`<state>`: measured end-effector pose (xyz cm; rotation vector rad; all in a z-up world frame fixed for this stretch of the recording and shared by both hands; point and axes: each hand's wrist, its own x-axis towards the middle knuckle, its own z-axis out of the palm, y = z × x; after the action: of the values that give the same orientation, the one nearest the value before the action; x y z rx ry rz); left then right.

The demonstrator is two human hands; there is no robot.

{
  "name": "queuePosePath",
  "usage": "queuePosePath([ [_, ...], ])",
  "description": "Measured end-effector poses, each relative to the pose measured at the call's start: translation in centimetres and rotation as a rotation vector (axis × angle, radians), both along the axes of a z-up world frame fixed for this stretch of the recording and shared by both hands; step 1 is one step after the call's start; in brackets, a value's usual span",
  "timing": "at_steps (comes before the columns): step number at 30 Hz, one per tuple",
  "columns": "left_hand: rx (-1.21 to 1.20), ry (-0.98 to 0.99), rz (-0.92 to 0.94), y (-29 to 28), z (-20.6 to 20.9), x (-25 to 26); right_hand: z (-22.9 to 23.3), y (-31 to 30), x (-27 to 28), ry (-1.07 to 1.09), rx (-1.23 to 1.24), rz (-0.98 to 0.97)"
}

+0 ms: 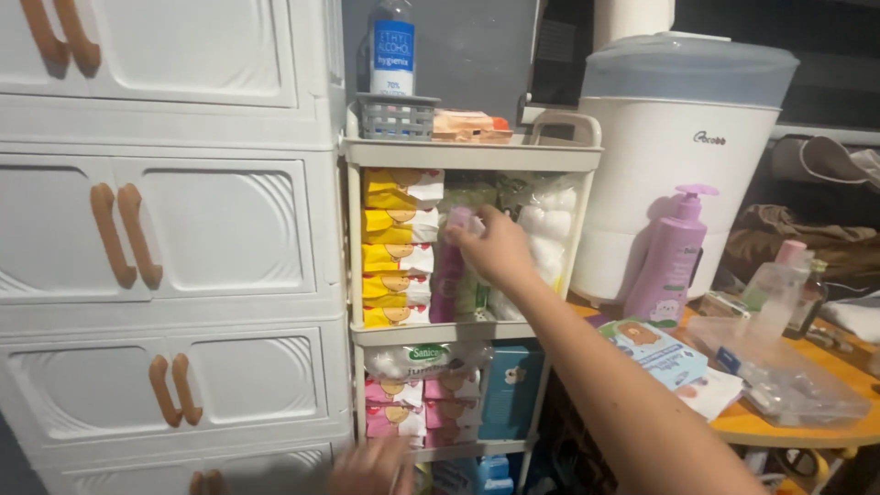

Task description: Organizing various baby care products, wipes, and a breast pump on a rolling supply cart and adjacent table.

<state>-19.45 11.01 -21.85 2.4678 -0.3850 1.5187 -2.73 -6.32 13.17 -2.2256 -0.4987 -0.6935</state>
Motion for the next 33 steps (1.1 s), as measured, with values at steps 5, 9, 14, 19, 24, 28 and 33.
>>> queuePosePath([
  [5,0.139,-0.036,0.068,-5.3,23.1,2.5,0.0,0.3,0.4,-0.043,0.046,0.010],
  [9,0.398,-0.042,0.202,-5.5,26.1,6.2,1.0,-1.1,-1.0,-0.054,-0.018,0.038],
  [14,0.524,-0.052,0.219,-4.3,25.1,7.5,3.5,-10.2,-6.3,-0.302,-0.015,0.064],
  [19,0.594,-0.038,0.326,-4.3,25.1,6.5,5.1,-21.3,-6.6,-0.219,0.506,-0.102],
  [24,0.394,0.037,0.330,-4.2,25.5,7.0,4.0,-25.1,-5.7,0.220,0.268,-0.404],
  [28,0.320,0.030,0.322,-5.6,26.0,6.2,1.6,-27.2,-4.4,0.109,0.248,-0.294],
  [33,0.059,0.524,-0.094,-12.0,27.3,2.3,0.1,-27.7,-7.2,0.280,-0.423,-0.475],
])
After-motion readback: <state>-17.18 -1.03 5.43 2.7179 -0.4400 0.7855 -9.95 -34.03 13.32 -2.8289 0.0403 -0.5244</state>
